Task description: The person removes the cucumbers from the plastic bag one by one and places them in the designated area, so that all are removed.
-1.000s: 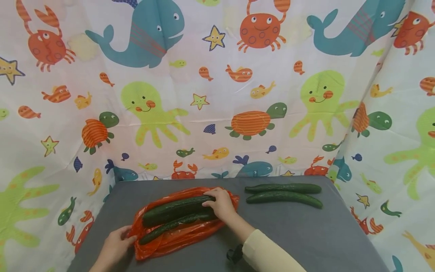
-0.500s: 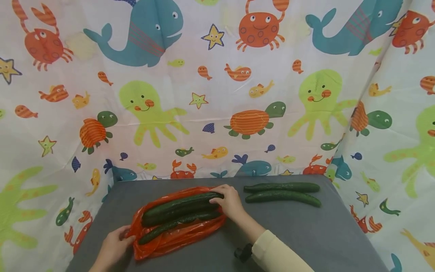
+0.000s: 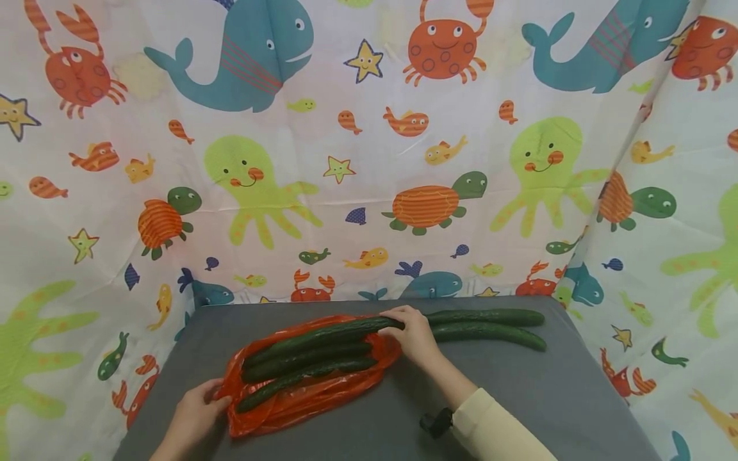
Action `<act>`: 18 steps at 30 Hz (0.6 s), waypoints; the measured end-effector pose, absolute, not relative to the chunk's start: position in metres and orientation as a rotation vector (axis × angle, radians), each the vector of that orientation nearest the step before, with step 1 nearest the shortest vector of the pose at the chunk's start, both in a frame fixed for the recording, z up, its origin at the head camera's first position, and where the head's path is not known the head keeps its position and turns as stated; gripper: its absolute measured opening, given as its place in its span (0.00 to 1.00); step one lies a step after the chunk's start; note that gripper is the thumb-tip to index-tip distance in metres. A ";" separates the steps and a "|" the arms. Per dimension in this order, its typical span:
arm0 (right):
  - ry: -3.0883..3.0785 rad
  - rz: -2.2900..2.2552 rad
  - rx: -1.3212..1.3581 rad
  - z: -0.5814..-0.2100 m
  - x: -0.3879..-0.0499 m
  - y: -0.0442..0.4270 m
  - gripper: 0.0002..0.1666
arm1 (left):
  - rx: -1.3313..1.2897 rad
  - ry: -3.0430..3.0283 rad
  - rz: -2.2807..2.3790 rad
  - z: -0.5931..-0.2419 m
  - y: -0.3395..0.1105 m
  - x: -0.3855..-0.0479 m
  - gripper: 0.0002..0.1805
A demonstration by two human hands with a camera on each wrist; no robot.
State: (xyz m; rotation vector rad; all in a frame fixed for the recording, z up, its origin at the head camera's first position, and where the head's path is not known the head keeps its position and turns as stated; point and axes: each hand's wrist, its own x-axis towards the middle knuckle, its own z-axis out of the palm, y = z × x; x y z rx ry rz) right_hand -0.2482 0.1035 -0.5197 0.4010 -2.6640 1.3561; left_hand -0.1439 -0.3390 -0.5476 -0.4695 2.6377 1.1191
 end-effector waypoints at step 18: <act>-2.662 1.324 0.329 -0.520 -0.243 0.159 0.22 | -0.518 2.637 1.115 -0.547 -0.338 -0.144 0.31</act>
